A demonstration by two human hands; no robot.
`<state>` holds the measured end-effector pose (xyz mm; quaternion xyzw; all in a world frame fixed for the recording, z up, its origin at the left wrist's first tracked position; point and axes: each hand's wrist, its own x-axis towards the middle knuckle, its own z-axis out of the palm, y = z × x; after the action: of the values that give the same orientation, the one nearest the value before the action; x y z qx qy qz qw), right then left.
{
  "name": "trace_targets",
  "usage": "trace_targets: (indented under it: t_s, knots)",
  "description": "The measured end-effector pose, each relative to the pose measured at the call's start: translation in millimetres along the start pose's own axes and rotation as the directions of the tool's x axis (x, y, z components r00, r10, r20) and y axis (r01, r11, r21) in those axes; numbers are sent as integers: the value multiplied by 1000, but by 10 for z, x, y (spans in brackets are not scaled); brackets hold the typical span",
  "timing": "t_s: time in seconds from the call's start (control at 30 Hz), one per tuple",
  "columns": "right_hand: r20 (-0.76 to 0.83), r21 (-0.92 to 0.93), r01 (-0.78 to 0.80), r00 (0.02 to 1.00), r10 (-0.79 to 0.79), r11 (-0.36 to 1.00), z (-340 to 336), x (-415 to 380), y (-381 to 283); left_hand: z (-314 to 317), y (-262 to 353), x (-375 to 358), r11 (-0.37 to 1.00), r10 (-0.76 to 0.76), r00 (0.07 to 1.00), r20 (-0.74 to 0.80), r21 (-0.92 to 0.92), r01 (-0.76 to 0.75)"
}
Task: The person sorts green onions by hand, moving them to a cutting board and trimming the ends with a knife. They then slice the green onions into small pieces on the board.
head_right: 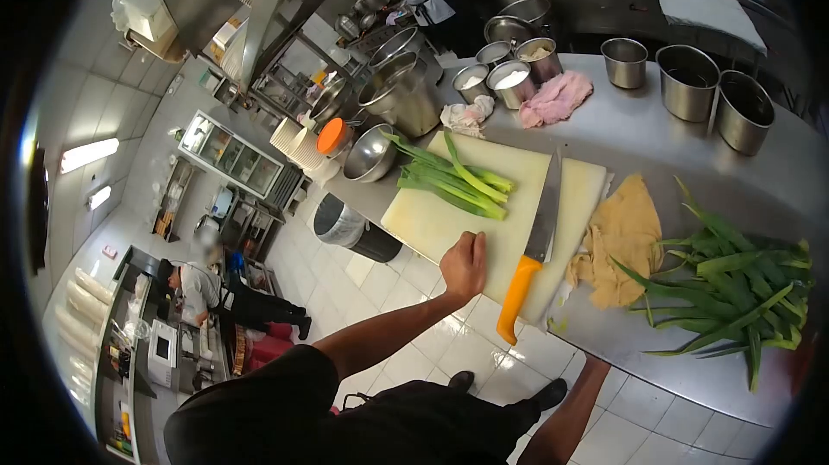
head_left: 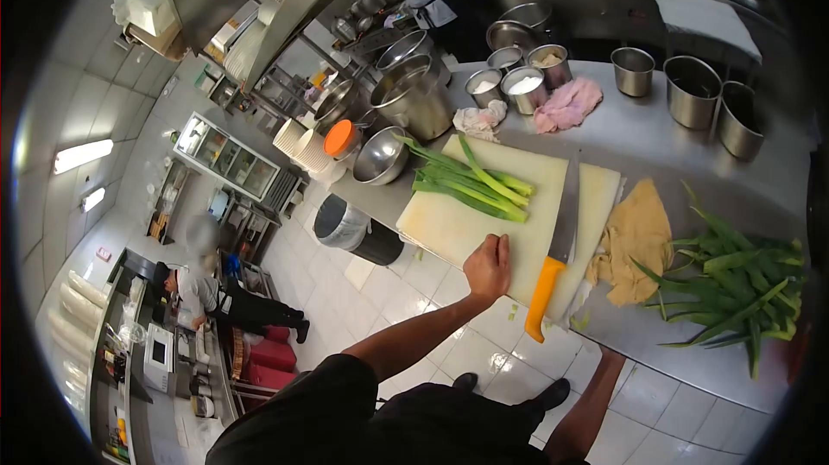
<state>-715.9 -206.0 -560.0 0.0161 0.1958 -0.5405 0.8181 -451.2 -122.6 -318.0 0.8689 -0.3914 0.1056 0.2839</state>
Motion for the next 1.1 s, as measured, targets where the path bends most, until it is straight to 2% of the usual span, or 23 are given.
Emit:
trace_targets:
  t_s: [0.27, 0.47, 0.6, 0.7, 0.87, 0.9, 0.93, 1.1]
  knots:
    - [36, 35, 6, 999, -8, 999, 22, 8, 69, 55, -80, -32, 999, 28, 1000, -4, -17, -28]
    - [67, 52, 17, 998, -21, 999, -26, 25, 38, 26, -14, -25, 998, -12, 999, 39, 63, 9]
    - [78, 66, 7, 997, -12, 998, -92, -10, 103, 40, -60, -20, 999, 32, 999, 19, -23, -31]
    - [63, 67, 2, 998, -6, 998, -113, -68, 124, 49, -68, -46, 997, 64, 998, -3, 42, -64]
    - [82, 100, 27, 996, -36, 995, 40, -16, 206, 111, -90, -29, 1000, 13, 1000, -19, -7, -13]
    - [74, 110, 39, 996, -47, 993, 67, -23, 220, 102, -86, -27, 999, -41, 999, 36, -14, 41]
    - [75, 124, 39, 996, -49, 992, 125, -9, 254, 126, -97, -40, 998, 13, 1000, -19, -64, -14]
    - [97, 128, 39, 994, -52, 991, 294, -11, 364, 148, -179, -14, 994, 52, 999, 4, -97, -51]
